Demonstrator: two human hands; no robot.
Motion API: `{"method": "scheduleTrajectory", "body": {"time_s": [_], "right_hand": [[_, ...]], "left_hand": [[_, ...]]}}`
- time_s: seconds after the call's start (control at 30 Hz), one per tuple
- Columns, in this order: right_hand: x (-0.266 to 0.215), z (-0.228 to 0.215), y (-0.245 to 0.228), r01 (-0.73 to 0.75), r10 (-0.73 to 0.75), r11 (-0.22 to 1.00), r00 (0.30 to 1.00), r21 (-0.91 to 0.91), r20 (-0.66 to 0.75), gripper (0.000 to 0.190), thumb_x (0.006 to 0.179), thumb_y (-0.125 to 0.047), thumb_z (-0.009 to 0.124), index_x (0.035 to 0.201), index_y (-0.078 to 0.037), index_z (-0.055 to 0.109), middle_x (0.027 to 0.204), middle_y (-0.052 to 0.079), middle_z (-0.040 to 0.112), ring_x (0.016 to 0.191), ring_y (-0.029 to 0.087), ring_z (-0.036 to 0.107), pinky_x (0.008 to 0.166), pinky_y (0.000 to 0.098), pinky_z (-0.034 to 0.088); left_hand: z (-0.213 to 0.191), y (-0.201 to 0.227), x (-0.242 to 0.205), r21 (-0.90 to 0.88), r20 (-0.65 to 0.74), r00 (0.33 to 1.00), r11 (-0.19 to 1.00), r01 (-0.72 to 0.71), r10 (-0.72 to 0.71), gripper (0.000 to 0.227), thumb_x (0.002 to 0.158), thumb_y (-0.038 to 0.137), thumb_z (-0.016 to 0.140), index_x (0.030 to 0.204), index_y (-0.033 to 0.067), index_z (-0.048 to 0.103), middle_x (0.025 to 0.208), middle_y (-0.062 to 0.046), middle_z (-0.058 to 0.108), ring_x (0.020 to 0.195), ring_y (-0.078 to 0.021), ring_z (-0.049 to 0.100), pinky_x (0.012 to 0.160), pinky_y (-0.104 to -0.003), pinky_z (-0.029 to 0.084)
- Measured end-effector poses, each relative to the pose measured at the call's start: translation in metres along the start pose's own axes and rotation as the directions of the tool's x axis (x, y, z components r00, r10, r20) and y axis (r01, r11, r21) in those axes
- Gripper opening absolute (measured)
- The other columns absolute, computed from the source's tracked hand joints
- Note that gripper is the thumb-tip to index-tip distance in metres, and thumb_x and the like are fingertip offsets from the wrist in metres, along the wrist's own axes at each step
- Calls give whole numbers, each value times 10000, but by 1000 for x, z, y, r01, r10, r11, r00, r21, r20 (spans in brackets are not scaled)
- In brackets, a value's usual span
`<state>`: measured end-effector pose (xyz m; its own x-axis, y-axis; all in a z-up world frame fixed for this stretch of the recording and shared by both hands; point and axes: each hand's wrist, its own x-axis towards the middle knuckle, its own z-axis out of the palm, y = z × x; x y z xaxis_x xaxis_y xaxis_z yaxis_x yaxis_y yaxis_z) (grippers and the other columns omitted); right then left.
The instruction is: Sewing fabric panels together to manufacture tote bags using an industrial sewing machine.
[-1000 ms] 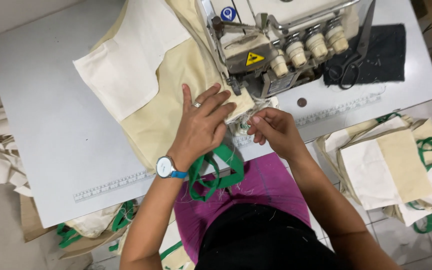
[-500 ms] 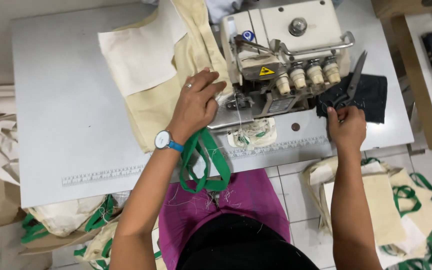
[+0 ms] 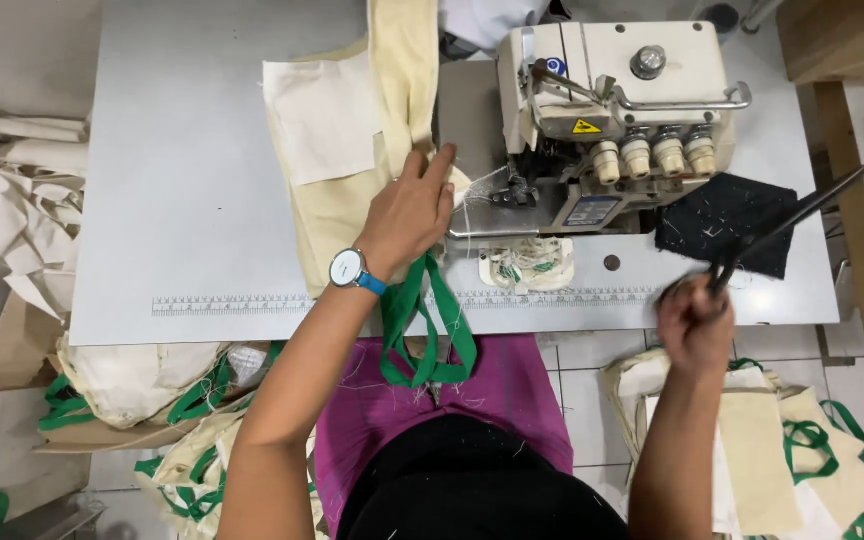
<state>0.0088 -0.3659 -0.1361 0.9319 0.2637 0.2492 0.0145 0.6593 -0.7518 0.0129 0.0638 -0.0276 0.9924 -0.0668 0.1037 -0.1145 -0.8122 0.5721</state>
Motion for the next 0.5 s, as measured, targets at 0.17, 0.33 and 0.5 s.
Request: {"method": "scheduleTrajectory", "body": {"time_s": [0.17,0.33,0.5], "right_hand": [[-96,80,42,-202,178,974,962,99,209,485,989,-482,769,1228,-110,570,899,34,590,725,170,500,632,317,372],[-75,180,56,-614,543,478,768,628,339,406,957,-431,671,903,-83,471,718,84,552,600,191,548,586,272,479],[-14,215,73,-656,604,449,723,606,335,333,1019,-453,570,963,-127,605,689,-64,535,581,36,479,522,188,359]], "left_hand": [[4,1,-5,-26,-35,999,1000,-16,15,447,1030,260,380,1436,78,420,1120,-217,509,685,-421,584,484,-532,470],[14,2,-14,-24,-196,980,998,-49,44,230,1036,275,418,1159,95,494,1001,-167,512,662,-415,558,422,-500,419],[21,-2,-24,37,-311,949,999,-33,43,296,1058,312,424,1244,111,535,1058,-143,532,774,-412,593,498,-510,488]]}}
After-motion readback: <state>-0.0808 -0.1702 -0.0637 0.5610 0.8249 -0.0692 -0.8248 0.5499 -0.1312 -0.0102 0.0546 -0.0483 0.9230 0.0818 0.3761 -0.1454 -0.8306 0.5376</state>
